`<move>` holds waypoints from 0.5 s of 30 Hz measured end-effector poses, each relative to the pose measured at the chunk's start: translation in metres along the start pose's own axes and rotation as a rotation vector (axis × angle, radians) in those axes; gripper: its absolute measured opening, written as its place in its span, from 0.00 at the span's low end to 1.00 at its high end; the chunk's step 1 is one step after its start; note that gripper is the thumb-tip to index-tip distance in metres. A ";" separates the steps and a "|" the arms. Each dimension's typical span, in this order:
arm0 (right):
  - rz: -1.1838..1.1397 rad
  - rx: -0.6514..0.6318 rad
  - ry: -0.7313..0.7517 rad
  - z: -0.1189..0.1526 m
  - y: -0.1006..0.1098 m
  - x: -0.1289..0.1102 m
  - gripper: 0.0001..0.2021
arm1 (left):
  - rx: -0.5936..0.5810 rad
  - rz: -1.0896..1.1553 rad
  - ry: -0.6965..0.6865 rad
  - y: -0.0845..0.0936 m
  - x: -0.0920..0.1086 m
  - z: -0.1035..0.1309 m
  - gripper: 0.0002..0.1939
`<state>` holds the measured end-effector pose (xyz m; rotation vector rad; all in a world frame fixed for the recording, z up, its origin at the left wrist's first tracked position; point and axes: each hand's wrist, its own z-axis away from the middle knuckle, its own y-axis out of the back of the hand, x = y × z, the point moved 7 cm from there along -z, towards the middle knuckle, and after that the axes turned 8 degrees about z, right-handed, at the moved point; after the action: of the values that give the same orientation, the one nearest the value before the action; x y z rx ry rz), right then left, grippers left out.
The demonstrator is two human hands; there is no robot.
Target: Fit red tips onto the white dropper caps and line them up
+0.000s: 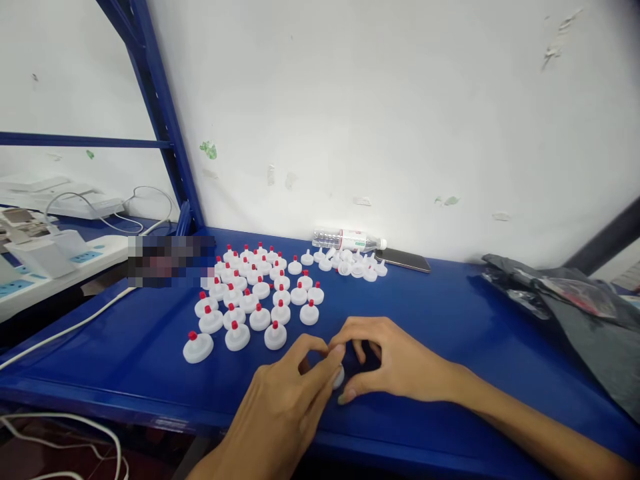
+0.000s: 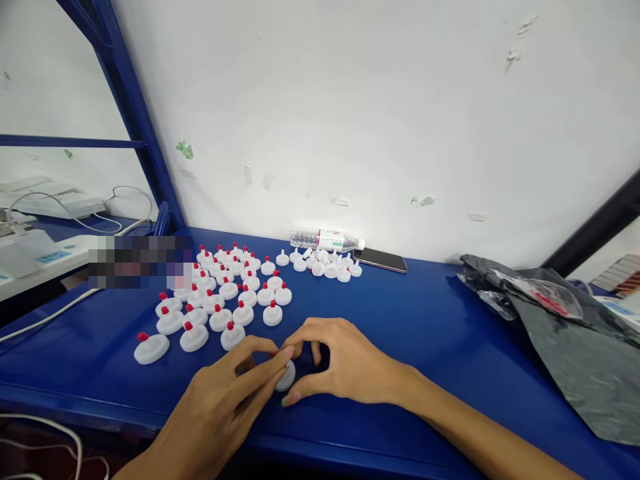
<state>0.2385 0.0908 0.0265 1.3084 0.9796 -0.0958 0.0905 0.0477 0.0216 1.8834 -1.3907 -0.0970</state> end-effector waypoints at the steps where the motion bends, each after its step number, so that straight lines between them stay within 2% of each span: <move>1: 0.029 0.002 0.010 0.000 -0.001 0.000 0.21 | 0.008 0.052 0.015 0.000 -0.001 -0.001 0.15; 5: 0.080 0.023 0.043 0.000 -0.004 -0.001 0.15 | 0.061 0.174 0.074 0.003 -0.003 -0.005 0.15; 9: 0.066 0.017 0.028 0.002 -0.003 0.001 0.17 | 0.089 0.159 0.099 0.007 -0.004 -0.006 0.16; 12: 0.108 0.112 0.010 0.001 0.012 0.004 0.13 | 0.075 0.088 0.134 0.015 -0.009 -0.004 0.16; 15: 0.319 0.269 0.039 -0.009 0.039 0.006 0.13 | 0.040 -0.017 0.161 0.028 -0.012 0.000 0.16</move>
<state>0.2595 0.1127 0.0528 1.7045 0.7975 0.0449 0.0634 0.0550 0.0343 1.8917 -1.2753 0.0729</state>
